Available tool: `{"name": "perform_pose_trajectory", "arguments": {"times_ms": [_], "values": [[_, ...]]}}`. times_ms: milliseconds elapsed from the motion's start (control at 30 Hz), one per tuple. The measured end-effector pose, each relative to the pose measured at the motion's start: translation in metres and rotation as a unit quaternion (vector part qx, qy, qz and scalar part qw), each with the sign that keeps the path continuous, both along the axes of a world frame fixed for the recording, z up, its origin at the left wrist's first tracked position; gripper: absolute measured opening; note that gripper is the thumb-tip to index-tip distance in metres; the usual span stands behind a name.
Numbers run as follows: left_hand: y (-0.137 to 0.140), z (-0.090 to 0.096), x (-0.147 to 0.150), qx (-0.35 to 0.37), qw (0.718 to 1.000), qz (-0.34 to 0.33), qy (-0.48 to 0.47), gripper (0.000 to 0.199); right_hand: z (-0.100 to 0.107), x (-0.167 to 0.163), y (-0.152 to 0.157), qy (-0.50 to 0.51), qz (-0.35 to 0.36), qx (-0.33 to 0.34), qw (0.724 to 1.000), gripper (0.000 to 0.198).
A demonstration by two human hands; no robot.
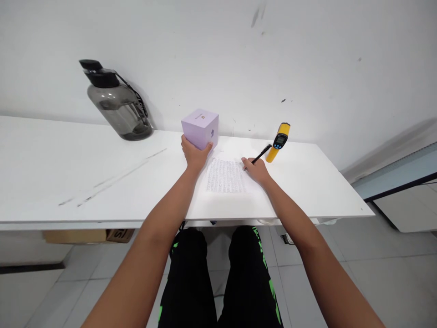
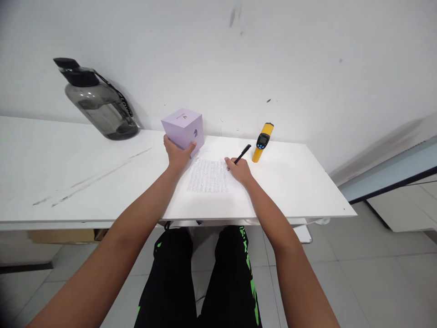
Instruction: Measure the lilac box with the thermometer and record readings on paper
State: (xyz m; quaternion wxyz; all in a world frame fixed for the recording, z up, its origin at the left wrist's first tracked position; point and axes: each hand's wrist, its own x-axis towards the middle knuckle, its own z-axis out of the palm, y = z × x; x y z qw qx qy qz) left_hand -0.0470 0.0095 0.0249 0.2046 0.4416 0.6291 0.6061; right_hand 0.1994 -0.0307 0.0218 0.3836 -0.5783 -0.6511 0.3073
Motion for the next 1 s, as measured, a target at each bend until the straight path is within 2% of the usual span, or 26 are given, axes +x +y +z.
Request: {"name": "perform_pose_trajectory", "arguments": {"times_ms": [333, 500, 1000], "values": [[0.0027, -0.0006, -0.0004, 0.005, 1.000, 0.001, -0.003, 0.105, 0.0026, -0.0044, -0.0002, -0.019, -0.023, -0.016, 0.999, 0.038], [-0.0010, 0.0015, -0.0003, -0.005, 1.000, -0.009, -0.001, 0.105, 0.0035, -0.0049, -0.0019, -0.021, -0.003, -0.034, 0.999, 0.037], [-0.0037, 0.0068, 0.0016, -0.020, 1.000, -0.007, 0.004, 0.103, 0.0035, -0.0044, -0.0002, -0.024, -0.023, -0.009, 0.999, 0.037]]}}
